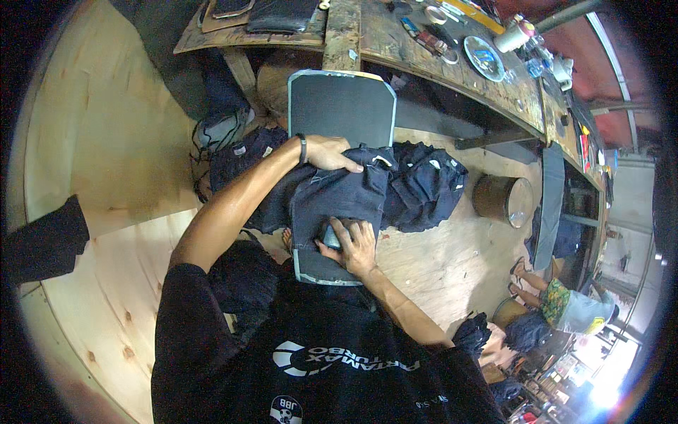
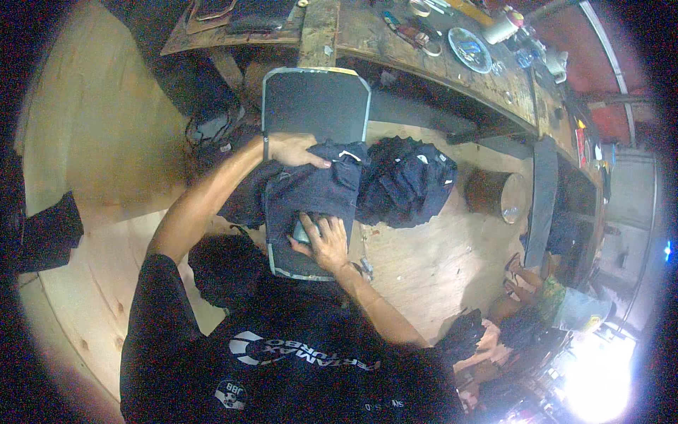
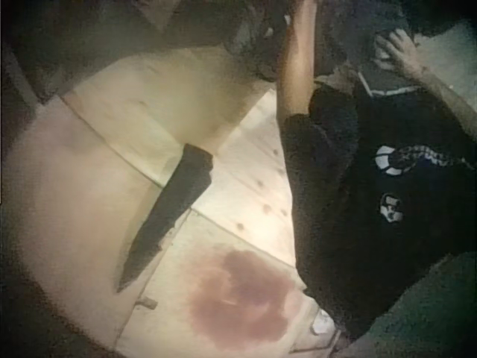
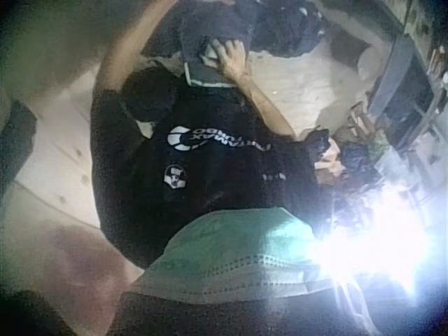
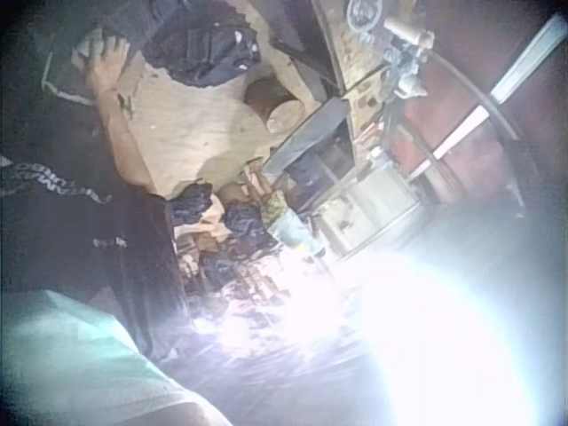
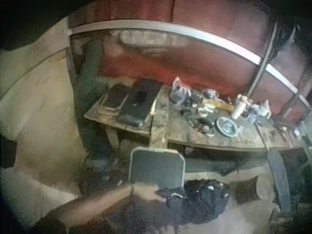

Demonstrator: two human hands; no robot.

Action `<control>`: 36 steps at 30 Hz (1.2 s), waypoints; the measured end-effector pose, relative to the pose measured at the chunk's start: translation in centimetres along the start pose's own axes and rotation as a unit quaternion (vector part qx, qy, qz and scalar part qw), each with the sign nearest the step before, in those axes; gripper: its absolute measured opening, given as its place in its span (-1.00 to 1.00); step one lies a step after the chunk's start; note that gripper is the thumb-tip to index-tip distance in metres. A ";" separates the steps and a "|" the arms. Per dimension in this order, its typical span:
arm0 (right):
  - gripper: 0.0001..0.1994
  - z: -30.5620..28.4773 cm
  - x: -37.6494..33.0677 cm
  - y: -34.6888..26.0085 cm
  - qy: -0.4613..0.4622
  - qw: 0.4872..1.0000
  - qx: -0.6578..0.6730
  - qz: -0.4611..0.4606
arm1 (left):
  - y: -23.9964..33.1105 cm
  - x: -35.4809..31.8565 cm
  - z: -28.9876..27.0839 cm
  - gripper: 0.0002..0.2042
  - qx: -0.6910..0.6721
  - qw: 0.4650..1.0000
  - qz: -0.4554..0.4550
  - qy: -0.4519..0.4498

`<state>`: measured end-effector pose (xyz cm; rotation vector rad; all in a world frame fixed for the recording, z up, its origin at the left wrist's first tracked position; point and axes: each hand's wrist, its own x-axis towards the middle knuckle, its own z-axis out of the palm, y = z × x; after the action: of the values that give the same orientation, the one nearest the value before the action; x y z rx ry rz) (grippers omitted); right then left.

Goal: The person repeatedly rubs a dark pair of shorts with a small blue sponge on a small board. The person turns the shorts over and continues rubbing different areas, including the waistband and legs, without visible dirt removal.

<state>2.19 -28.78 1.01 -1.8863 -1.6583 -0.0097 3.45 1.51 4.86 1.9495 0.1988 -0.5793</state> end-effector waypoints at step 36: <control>-0.33 1.0 7.0 -0.5 -0.191 0.977 0.091 0.018 | -5.0 -0.1 3.0 0.19 0.248 0.844 -0.039 0.473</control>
<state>2.79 -22.03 3.17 -1.8579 -1.8005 0.5323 0.49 1.06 -0.16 2.6075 0.8126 0.3933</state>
